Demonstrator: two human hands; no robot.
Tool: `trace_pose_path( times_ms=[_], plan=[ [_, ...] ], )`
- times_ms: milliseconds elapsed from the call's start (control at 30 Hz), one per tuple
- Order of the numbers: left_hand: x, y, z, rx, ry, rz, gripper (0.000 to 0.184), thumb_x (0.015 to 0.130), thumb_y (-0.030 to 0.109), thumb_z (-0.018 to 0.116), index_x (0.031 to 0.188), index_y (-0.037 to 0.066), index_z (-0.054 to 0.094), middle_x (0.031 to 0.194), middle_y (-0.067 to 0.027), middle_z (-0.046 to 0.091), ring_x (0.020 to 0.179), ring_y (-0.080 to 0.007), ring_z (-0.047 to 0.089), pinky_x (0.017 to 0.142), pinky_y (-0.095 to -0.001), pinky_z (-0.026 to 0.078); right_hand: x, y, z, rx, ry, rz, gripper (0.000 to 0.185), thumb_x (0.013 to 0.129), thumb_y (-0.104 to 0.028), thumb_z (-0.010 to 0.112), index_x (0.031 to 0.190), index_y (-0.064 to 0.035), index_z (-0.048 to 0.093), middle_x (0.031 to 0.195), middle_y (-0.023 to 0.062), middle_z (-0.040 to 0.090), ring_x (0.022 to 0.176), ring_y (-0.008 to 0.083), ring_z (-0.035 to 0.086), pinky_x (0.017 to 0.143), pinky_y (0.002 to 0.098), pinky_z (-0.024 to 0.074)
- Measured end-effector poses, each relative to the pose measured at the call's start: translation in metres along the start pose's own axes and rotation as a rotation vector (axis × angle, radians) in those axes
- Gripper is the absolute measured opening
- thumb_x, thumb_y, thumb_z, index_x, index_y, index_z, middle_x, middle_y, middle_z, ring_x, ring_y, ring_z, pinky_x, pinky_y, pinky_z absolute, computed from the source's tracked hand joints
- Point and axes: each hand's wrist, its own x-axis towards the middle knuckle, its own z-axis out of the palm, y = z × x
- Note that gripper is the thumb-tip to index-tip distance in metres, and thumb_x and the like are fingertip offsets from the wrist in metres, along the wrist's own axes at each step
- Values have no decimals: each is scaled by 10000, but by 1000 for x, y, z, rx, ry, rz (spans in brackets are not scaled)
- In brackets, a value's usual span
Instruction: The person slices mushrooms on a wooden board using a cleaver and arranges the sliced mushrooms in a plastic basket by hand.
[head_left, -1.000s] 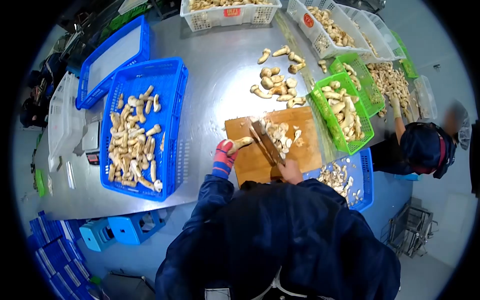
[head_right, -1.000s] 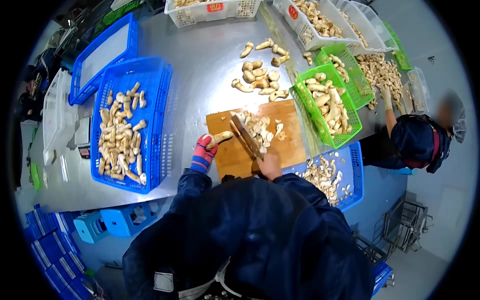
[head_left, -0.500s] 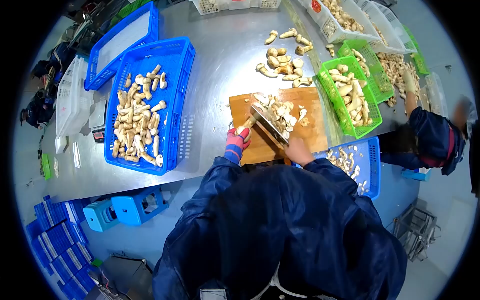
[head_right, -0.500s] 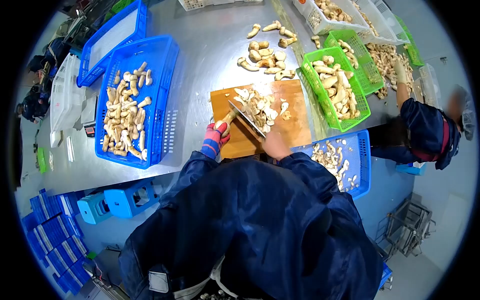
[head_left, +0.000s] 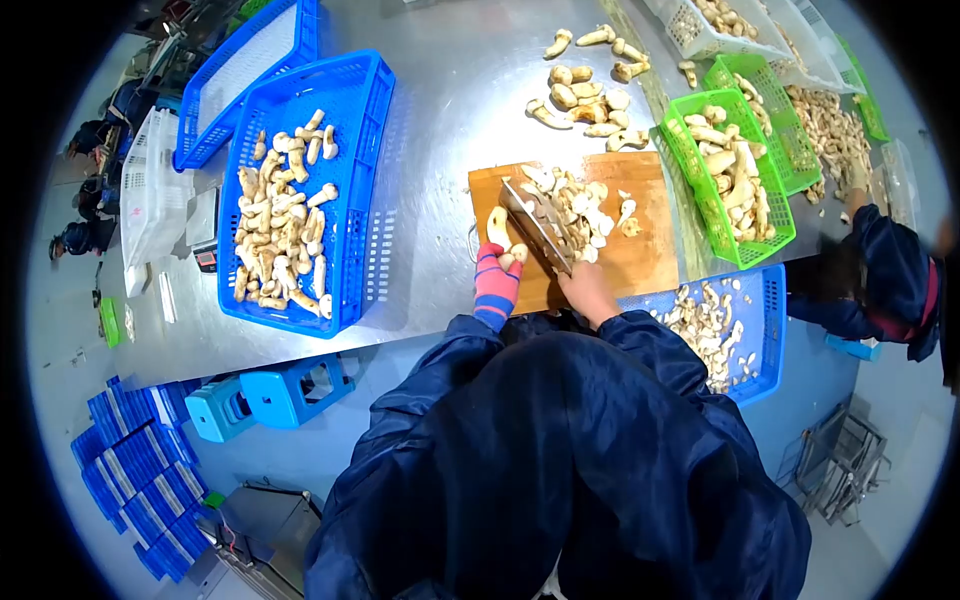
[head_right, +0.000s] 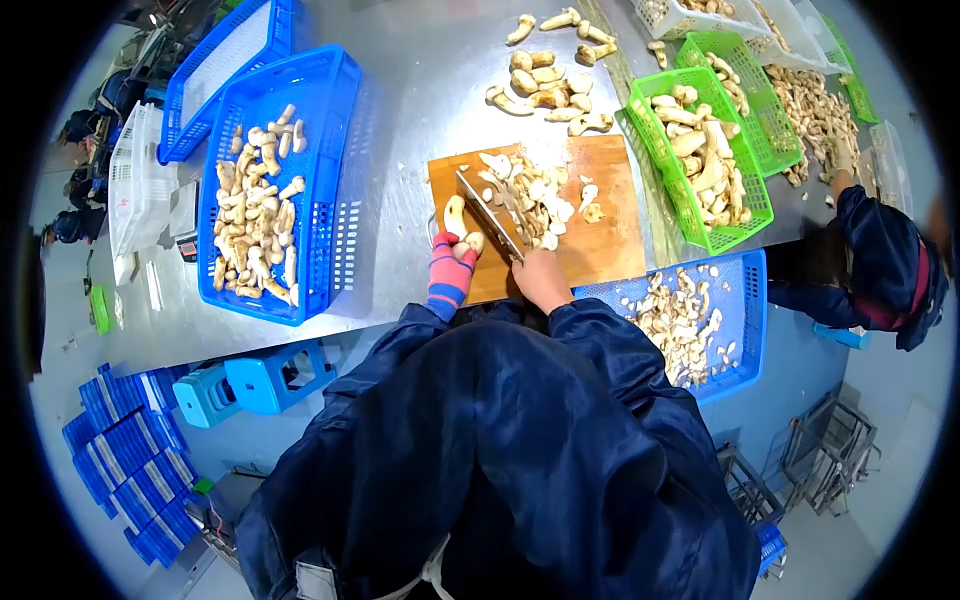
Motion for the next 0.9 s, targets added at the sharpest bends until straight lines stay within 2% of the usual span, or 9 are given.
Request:
trace_pose_path(
  times_ms=[33,133,167,300,367,533,767,833,900],
  plan=[
    [2,6,-4,-67,-41,-137,458,670,8,704,1023,49,417,940,-126,523,849,-224,523,751,-325,445,3,7,9,16,9,-7,322,777,-227,567,770,92,609,749,306,579,766,437,578,727,464,467],
    [4,6,-2,-237,-17,-164,523,666,71,735,1062,51,394,977,-147,553,880,-231,566,769,-330,474,8,10,16,15,0,-57,303,782,-223,564,766,75,616,751,293,586,764,434,578,724,463,469],
    [6,-5,3,-259,-7,-147,611,623,72,774,1082,33,374,979,-138,550,896,-206,562,761,-319,482,8,12,15,14,-14,-47,288,785,-217,560,784,65,620,759,288,590,766,431,579,725,464,469],
    [10,2,9,-271,-13,-161,710,543,101,831,1094,39,386,944,-76,506,818,-152,501,735,-282,460,7,6,3,-4,11,-55,243,794,-193,543,858,26,629,789,266,602,775,419,583,733,466,470],
    [15,4,13,-227,-23,-135,719,544,118,832,1101,38,385,953,-74,501,817,-148,493,728,-278,456,6,8,-2,-36,20,-68,243,794,-183,532,905,13,623,805,251,608,782,407,587,742,467,472],
    [19,13,14,-288,-112,-136,721,555,105,811,1126,42,375,954,-65,491,820,-141,480,729,-274,450,10,20,-2,42,26,-58,232,786,-179,534,862,22,624,755,258,601,737,417,584,714,469,475],
    [25,23,23,-263,-83,-314,615,585,28,763,1052,65,365,926,-82,531,837,-164,535,733,-291,459,-43,5,-28,-31,67,-140,184,783,-132,516,812,36,586,701,257,592,682,417,586,643,472,476],
    [41,-69,57,-410,-68,-273,610,592,17,742,1069,64,365,952,-108,545,838,-177,541,719,-283,471,-67,-6,-38,-64,26,-63,168,784,-120,509,813,33,572,694,254,593,664,414,589,622,476,476],
    [39,-51,54,-432,-63,-300,607,604,7,728,1078,56,352,976,-126,556,841,-197,557,731,-293,479,-79,-15,-40,-97,-41,72,158,785,-113,505,820,30,561,692,252,594,649,410,591,605,482,476]
  ],
)
